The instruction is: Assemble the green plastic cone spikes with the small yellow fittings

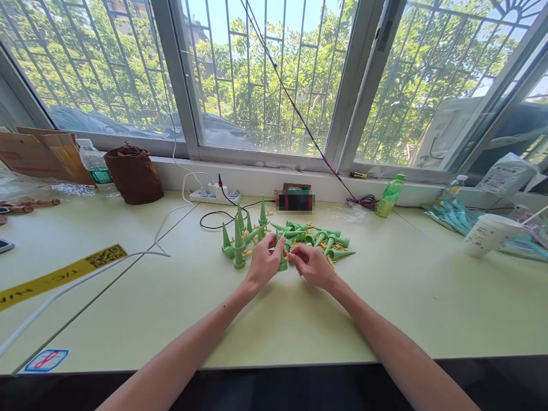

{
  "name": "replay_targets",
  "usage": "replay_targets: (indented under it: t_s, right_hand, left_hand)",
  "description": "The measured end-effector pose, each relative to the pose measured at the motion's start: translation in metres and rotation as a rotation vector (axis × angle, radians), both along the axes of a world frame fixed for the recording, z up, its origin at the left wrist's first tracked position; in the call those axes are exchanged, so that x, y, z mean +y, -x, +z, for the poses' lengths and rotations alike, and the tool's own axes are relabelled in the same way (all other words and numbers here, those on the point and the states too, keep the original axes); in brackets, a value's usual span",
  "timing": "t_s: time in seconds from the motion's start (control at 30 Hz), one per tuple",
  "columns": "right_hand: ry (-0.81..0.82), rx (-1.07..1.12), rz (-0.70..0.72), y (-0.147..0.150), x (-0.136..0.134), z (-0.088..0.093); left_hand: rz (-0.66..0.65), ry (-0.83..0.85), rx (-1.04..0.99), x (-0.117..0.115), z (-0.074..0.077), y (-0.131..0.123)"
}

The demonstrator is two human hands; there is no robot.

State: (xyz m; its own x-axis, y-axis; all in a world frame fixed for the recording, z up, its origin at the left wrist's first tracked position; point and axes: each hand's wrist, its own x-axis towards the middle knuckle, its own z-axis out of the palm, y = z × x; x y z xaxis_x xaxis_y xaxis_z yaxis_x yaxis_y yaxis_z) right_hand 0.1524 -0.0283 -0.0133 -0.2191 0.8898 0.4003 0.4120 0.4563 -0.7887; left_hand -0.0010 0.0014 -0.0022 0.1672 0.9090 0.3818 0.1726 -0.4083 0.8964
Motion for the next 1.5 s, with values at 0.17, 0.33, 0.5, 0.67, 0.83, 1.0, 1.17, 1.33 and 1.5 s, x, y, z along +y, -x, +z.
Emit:
replay_targets:
  t_s: [0.17,0.33,0.5,0.67,0.83,1.0,1.17,1.33,1.5]
  right_hand:
    - [0.013,-0.026,-0.006,0.0008,-0.0001,0.0012]
    - [0.016,-0.05,-0.019,0.0012,-0.0002,0.0026]
    - [-0.003,-0.017,-0.005,0.0003,-0.0009,0.0021]
    - [0.003,0.032,0.029,0.0003,-0.0019,0.0014]
    - [0.016,0.029,0.022,0.0006,-0.0022,0.0031]
    - [0.014,-0.02,0.005,0.0005,-0.0023,0.0038]
    - [-0.046,-0.051,-0.009,0.0003,-0.0009,0.0025]
    - [-0.082,-0.057,-0.02,0.0006,0.0,0.0025]
    - [-0.034,-0.035,-0.001,0.0003,-0.0024,0.0039]
  left_hand:
    - [-0.012,0.011,-0.003,-0.0002,-0.0011,0.001]
    - [-0.027,0.031,-0.018,-0.0008,0.0001,0.0013]
    - [-0.015,0.078,-0.064,0.0003,0.0014,0.0012]
    - [-0.009,0.124,-0.09,0.0007,0.0016,0.0015]
    - [-0.012,0.099,-0.071,0.0003,0.0017,0.0016]
    - [-0.018,0.073,-0.044,-0.0015,0.0045,0.0014]
    - [-0.042,0.074,-0.029,-0.0045,0.0079,0.0015]
    - [-0.048,0.078,-0.042,-0.0052,0.0087,0.0018]
    - [-0.037,0.136,-0.07,-0.0028,0.0072,0.0024]
